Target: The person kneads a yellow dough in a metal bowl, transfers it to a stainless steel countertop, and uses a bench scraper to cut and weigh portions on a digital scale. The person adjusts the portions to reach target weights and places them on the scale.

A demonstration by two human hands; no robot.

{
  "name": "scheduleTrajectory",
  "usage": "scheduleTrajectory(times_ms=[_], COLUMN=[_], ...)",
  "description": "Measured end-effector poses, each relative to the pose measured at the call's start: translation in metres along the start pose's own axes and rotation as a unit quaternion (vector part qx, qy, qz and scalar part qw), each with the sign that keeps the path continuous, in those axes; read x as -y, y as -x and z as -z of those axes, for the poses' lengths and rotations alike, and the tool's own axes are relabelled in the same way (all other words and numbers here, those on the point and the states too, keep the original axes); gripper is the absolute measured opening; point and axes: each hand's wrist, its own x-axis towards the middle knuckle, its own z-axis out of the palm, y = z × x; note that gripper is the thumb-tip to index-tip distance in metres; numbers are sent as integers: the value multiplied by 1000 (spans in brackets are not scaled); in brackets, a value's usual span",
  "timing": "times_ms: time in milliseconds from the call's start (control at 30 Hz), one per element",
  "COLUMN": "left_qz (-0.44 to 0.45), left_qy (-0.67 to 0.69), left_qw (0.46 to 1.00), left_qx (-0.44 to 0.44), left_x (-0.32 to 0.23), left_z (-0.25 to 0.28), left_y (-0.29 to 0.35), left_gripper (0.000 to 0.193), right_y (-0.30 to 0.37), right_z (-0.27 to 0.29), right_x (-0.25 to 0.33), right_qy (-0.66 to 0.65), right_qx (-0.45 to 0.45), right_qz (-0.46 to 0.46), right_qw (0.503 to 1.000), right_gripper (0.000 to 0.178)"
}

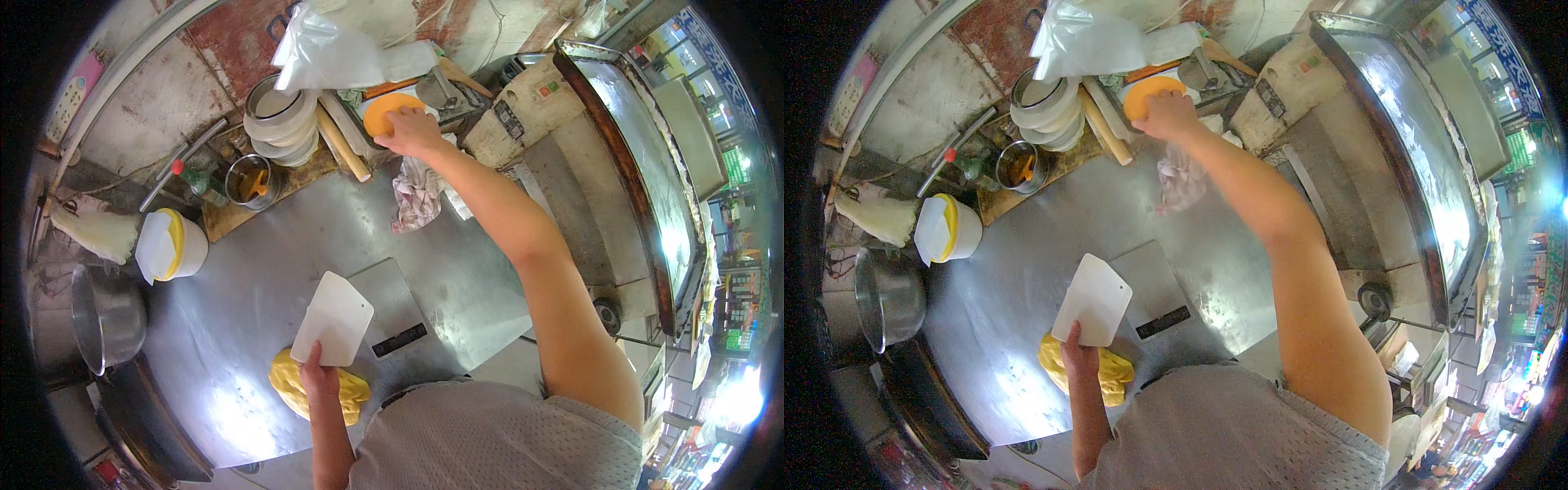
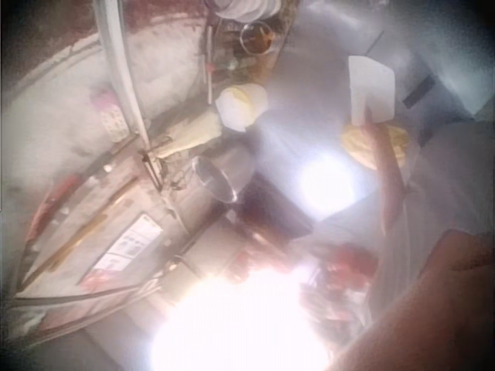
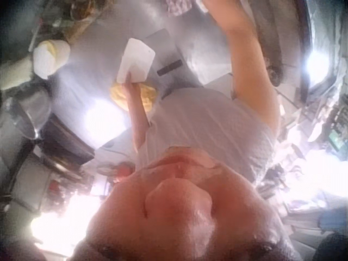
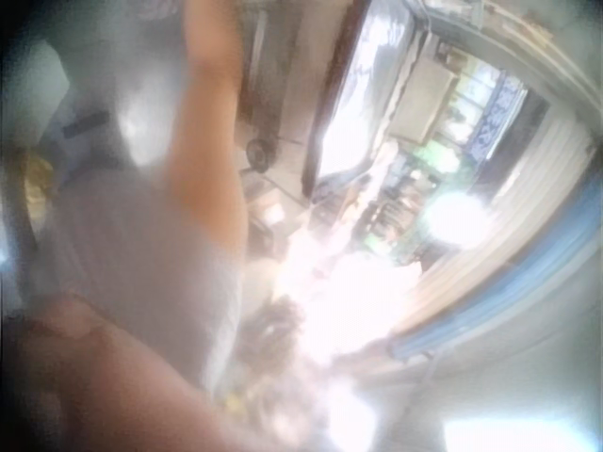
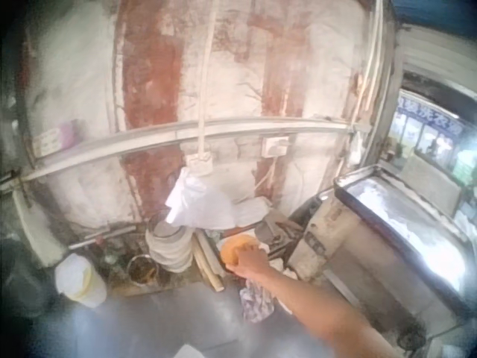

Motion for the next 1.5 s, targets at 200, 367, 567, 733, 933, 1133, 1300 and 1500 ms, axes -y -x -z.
scheduleTrajectory(times_ms=[200,367,567,733,933,1133,1300,1500], left_qz=[4,8,13,14,1,-1,10,5], left_qy=[-2,-19,-11,-11,-19,-26,-22,-34], left_qw=[1000,1000,1000,1000,999,999,1000,999], left_qx=[8,-12,9,9,25,23,14,15], left_x=[-2,4,5,7,3,2,5,-3], left_z=[1,10,8,2,-6,2,5,-2], left_y=[3,-1,0,-2,3,5,1,6], left_gripper=[44,44,44,43,44,46,46,45], right_y=[-21,-58,-100,-88,-66,-75,-63,-41], right_z=[7,-6,23,18,-7,-6,-12,6], right_x=[-81,-154,-199,-199,-182,-180,-166,-131], right_qy=[5,-130,-256,-301,-307,-308,-184,-62], right_qx=[-104,-9,-61,-49,-92,-101,-95,20], right_qz=[-183,-258,-298,-295,-310,-298,-242,-240], right_qw=[978,957,917,905,895,898,948,969], right_gripper=[41,37,31,30,28,29,30,41])
